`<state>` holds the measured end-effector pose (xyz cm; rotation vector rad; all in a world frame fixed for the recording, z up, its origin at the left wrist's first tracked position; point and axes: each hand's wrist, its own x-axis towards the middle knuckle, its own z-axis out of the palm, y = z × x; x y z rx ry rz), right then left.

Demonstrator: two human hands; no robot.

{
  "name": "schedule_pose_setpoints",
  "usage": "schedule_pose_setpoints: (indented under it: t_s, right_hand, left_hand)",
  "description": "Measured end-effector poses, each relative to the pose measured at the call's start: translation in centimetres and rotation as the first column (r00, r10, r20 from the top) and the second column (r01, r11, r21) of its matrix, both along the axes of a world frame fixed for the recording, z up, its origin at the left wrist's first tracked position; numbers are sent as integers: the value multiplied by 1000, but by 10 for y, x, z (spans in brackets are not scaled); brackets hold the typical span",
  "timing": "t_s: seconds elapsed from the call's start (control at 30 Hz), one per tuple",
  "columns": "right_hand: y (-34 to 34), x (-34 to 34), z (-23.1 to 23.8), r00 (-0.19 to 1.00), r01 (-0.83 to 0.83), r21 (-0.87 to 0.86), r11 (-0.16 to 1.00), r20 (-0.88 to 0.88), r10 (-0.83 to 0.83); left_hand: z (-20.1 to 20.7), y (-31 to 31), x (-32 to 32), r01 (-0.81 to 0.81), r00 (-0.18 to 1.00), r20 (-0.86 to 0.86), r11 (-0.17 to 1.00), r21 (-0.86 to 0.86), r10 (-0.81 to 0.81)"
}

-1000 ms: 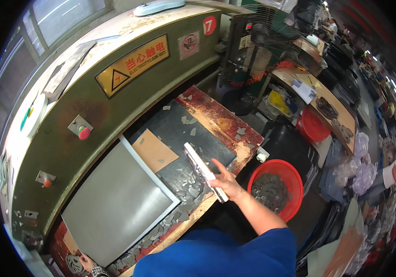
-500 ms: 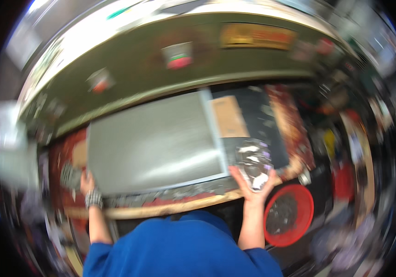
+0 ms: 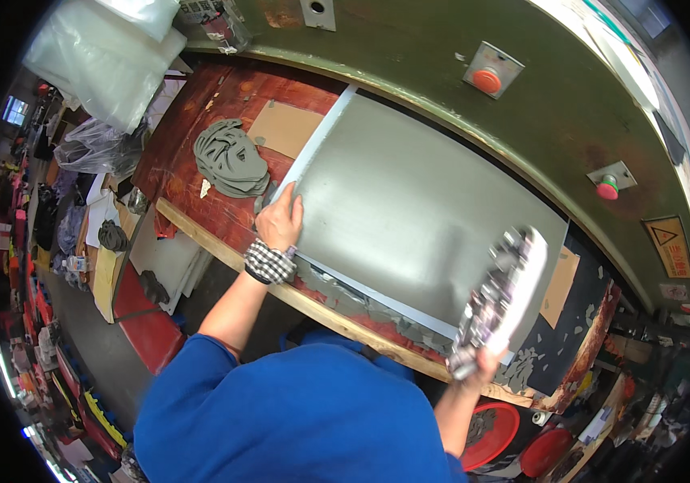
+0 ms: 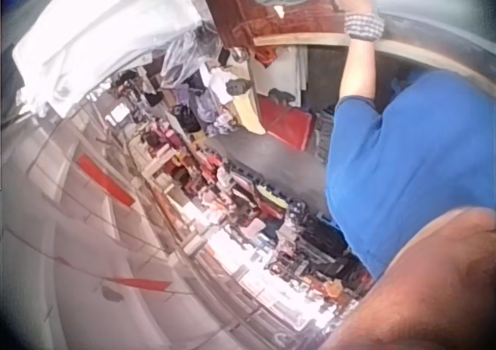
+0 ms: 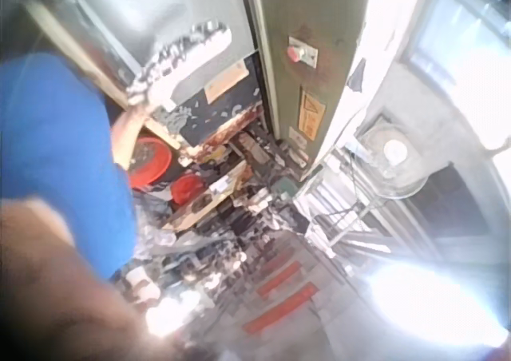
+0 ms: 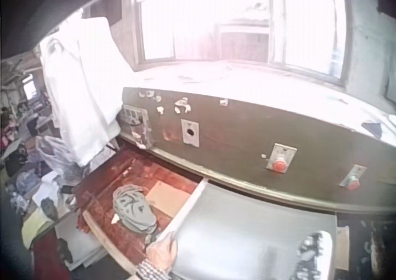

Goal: The person places flat material sheets into a die-cutting press, closes the press, and removes cut pieces. They repeat this cycle, handling multiple sheets and cutouts, and placing finished pieces into a red basket.

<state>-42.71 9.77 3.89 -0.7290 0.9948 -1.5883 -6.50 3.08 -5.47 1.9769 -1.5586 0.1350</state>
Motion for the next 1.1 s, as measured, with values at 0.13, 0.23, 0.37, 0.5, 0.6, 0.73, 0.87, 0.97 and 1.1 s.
schedule_pose_setpoints:
  t_s: [0.13, 0.23, 0.37, 0.5, 0.6, 0.73, 0.87, 0.97, 1.1]
  right_hand:
    - [-78, 107, -16, 870, -313, 92, 945, -371, 324]
    - [-105, 176, -32, 517, -267, 181, 946, -802, 299]
    - [-100, 242, -55, 136, -133, 14, 991, -990, 33]
    - [-111, 244, -65, 160, -249, -41, 968, -987, -1]
    - [-135, 212, -66, 252, -387, 5, 922, -961, 111]
    - [-181, 135, -67, 679, -134, -41, 990, -731, 62]
    - [-204, 14, -46, 433, 327, -254, 910, -816, -383]
    - [-224, -67, -14, 233, 593, -364, 718, -776, -586]
    - [-259, -92, 3, -57, 529, -523, 668, -807, -587]
  left_hand:
    - [0, 0, 4, 41, 997, -60, 998, -41, -44]
    - [1, -1, 9, 61, 993, -100, 997, -54, -66]
    - [0, -7, 10, 82, 986, -140, 993, -86, -94]
    - [-4, -20, 11, 74, 985, -151, 995, -64, -83]
    - [-3, -43, 12, 62, 986, -154, 998, -13, -64]
    - [5, -95, 8, 82, 981, -169, 994, -72, -93]
    - [15, -95, 9, 67, 928, -370, 995, 79, -33]
    - [8, -73, 3, 44, 913, -408, 993, 107, 4]
    - [-14, -88, -10, 182, 953, -234, 981, -69, -193]
